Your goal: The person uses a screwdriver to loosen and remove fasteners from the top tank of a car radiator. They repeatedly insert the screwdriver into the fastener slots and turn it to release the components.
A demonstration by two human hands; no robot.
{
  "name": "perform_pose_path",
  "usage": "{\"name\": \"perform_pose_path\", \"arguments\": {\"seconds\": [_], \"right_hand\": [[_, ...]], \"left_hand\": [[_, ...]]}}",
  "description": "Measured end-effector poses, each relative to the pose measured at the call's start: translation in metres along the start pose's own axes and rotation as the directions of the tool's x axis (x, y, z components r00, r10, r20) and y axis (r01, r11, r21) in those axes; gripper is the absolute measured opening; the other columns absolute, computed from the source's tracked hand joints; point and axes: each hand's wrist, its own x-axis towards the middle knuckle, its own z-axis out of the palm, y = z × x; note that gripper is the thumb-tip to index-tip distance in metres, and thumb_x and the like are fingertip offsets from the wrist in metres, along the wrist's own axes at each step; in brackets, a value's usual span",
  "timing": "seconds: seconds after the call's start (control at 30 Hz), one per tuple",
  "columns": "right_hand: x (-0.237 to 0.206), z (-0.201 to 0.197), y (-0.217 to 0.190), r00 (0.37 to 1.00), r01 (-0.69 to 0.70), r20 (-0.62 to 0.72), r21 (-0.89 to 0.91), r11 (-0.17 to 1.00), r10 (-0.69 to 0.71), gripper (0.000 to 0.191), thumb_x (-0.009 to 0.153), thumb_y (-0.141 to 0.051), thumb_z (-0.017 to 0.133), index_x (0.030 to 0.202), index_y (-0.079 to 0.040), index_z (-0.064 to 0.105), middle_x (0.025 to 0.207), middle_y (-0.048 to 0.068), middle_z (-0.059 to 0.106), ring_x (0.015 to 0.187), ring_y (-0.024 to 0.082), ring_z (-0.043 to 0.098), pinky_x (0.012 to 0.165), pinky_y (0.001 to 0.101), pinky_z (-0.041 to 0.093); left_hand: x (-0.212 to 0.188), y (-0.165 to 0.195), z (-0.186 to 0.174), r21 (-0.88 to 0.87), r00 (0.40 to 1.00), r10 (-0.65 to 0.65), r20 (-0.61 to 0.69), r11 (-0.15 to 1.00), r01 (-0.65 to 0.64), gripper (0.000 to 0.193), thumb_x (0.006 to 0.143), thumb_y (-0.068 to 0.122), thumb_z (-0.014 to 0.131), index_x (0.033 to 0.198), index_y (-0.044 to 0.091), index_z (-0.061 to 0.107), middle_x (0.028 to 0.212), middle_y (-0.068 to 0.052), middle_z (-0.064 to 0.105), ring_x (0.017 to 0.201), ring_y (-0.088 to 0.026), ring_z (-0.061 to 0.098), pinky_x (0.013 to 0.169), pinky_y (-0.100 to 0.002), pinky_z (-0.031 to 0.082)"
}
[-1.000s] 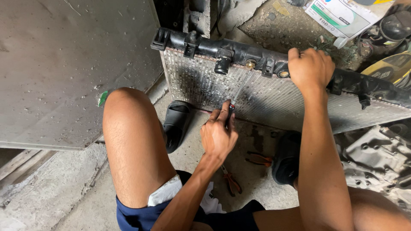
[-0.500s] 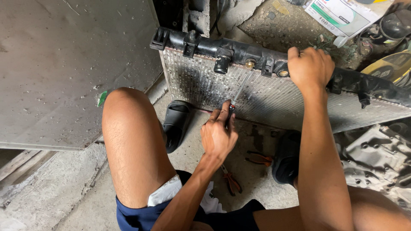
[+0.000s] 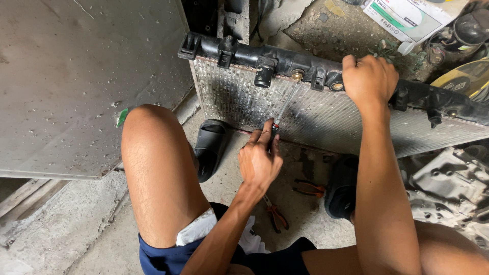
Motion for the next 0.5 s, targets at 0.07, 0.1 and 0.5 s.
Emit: {"name": "perform_pose_path", "arguments": {"seconds": [0.07, 0.1, 0.5], "right_hand": [[-0.0001, 0.0005, 0.0001, 1.0, 0.014, -0.027, -0.003, 1.0, -0.014, 0.055, 0.102, -0.043, 0.053, 0.083, 0.003, 0.076, 0.091, 0.03, 0.07, 0.087, 0.048, 0.065, 0.083, 0.0566, 0.048], [-0.0001, 0.001, 0.0003, 0.998, 0.028, -0.048, -0.007, 1.0, -0.028, 0.056, 0.102, -0.044, 0.054, 0.083, 0.003, 0.076, 0.091, 0.03, 0.07, 0.087, 0.048, 0.065, 0.083, 0.0564, 0.048], [0.0011, 0.0045, 0.0039, 1.0, 0.011, -0.021, -0.026, 1.0, -0.011, 0.056, 0.103, -0.045, 0.053, 0.086, 0.003, 0.076, 0.093, 0.031, 0.07, 0.091, 0.049, 0.065, 0.086, 0.0567, 0.047]], "left_hand": [[0.0008, 0.0004, 0.0002, 0.003, 1.0, -0.007, 0.01, 1.0, 0.007, 0.042, 0.093, 0.019, 0.065, 0.136, 0.016, 0.066, 0.102, -0.015, 0.075, 0.07, -0.036, 0.074, 0.063, -0.045, 0.06], [0.0013, 0.0006, 0.0004, 0.006, 1.0, -0.018, 0.021, 1.0, 0.018, 0.043, 0.093, 0.019, 0.065, 0.136, 0.016, 0.066, 0.102, -0.015, 0.074, 0.069, -0.036, 0.074, 0.062, -0.045, 0.059], [0.0009, 0.0012, -0.0003, -0.024, 0.999, -0.029, 0.017, 0.999, 0.029, 0.044, 0.093, 0.019, 0.065, 0.137, 0.016, 0.065, 0.102, -0.015, 0.074, 0.071, -0.037, 0.073, 0.065, -0.047, 0.059]]}}
